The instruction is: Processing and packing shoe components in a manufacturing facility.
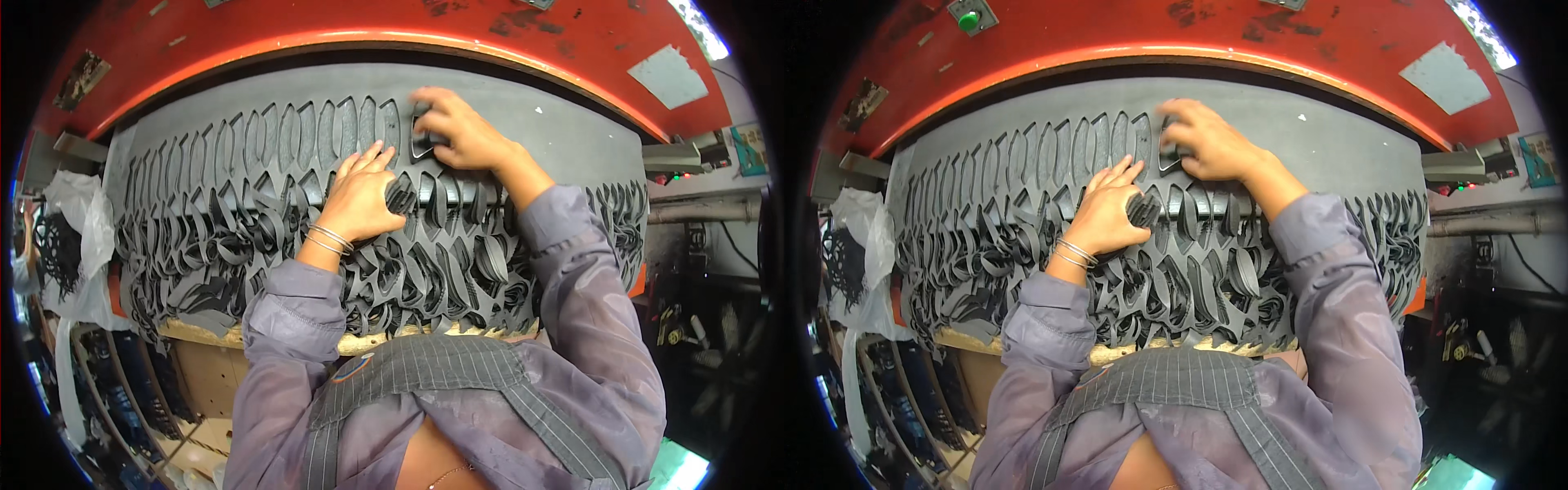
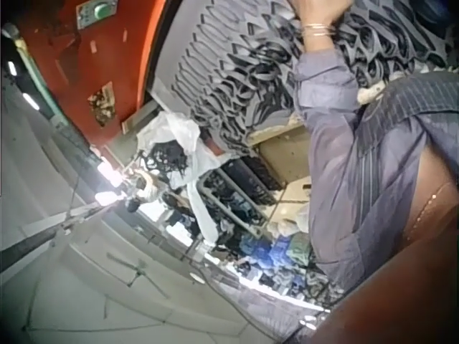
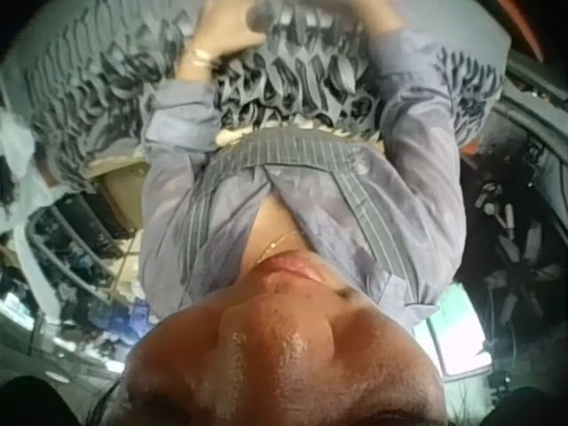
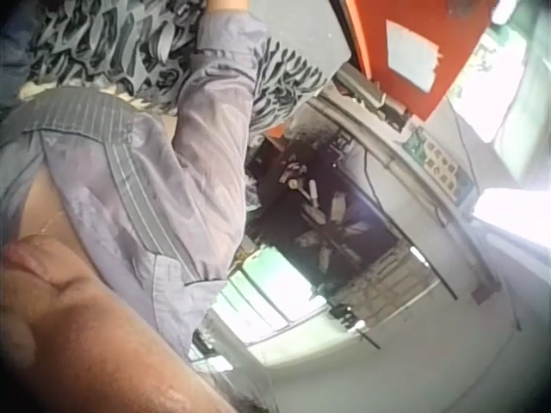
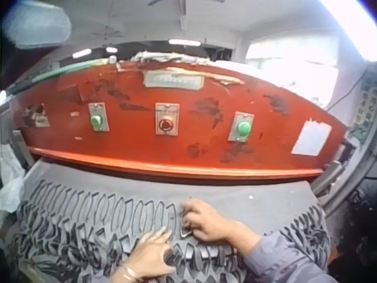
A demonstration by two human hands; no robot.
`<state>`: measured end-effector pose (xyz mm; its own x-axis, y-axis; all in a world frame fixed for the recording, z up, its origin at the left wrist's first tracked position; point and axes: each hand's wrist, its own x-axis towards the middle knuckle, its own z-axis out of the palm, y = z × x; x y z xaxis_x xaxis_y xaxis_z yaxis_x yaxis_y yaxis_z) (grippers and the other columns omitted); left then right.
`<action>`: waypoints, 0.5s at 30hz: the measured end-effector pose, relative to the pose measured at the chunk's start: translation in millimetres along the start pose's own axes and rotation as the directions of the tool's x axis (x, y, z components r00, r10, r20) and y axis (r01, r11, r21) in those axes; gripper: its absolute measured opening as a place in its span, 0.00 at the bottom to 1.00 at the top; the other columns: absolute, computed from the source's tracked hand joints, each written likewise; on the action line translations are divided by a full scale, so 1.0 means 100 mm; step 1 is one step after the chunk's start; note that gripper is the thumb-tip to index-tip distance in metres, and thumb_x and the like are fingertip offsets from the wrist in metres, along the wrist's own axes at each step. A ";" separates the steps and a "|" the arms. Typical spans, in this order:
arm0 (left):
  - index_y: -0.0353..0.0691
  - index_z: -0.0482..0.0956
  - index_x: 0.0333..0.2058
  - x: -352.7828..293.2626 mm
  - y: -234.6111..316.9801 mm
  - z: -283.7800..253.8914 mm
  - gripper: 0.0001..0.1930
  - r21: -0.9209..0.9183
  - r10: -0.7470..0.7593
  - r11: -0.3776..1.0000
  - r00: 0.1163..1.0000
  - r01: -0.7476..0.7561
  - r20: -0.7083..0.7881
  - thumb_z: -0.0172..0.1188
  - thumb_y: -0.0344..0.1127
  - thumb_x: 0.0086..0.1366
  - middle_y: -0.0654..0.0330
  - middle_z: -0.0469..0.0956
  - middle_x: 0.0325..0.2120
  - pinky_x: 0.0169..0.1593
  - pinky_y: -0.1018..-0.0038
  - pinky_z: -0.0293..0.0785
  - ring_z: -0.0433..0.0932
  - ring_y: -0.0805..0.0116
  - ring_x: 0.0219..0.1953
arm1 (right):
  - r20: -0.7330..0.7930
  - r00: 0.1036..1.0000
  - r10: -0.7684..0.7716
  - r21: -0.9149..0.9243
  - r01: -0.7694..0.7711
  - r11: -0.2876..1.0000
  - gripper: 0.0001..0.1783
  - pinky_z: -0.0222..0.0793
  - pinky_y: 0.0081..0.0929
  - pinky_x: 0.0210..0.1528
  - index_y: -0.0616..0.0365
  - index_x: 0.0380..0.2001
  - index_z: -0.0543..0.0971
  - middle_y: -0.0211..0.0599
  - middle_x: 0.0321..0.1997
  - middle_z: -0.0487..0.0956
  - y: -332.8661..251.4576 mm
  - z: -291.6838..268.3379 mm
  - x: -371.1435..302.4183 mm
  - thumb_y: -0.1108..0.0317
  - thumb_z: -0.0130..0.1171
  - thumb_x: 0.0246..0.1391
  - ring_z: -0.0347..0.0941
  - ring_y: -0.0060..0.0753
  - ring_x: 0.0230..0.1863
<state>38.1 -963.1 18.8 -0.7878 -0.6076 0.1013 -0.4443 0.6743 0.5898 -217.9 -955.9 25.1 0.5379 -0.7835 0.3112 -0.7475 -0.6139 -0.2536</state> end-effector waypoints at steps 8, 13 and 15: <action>0.34 0.80 0.32 0.00 -0.05 0.06 0.21 -0.026 0.041 0.999 0.998 -0.040 0.042 0.65 0.41 0.37 0.50 0.64 0.62 0.68 0.58 0.46 0.55 0.56 0.68 | 0.015 0.929 0.369 0.145 -0.367 0.919 0.53 0.42 0.51 0.69 0.47 0.60 0.65 0.52 0.70 0.54 -0.03 0.22 -0.05 0.45 0.77 0.28 0.45 0.55 0.73; 0.35 0.81 0.34 0.00 -0.09 0.09 0.23 -0.007 0.049 0.999 0.998 -0.049 0.030 0.65 0.43 0.38 0.50 0.65 0.62 0.69 0.58 0.45 0.55 0.58 0.68 | 0.041 0.943 0.331 0.147 -0.334 0.931 0.53 0.45 0.51 0.68 0.47 0.57 0.68 0.49 0.69 0.59 -0.04 0.19 -0.04 0.46 0.79 0.22 0.50 0.56 0.71; 0.36 0.82 0.34 -0.01 -0.09 0.10 0.23 -0.019 0.040 0.999 0.999 -0.039 0.020 0.65 0.43 0.38 0.51 0.65 0.61 0.69 0.58 0.45 0.55 0.58 0.68 | 0.050 0.945 0.323 0.166 -0.327 0.930 0.54 0.45 0.52 0.68 0.45 0.57 0.68 0.49 0.69 0.58 -0.04 0.19 -0.03 0.45 0.79 0.20 0.50 0.59 0.70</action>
<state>38.5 -965.0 5.2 -0.8133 -0.5717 0.1082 -0.4049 0.6895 0.6005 -209.4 -952.6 7.7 0.2860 -0.9436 0.1667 -0.8066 -0.3310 -0.4898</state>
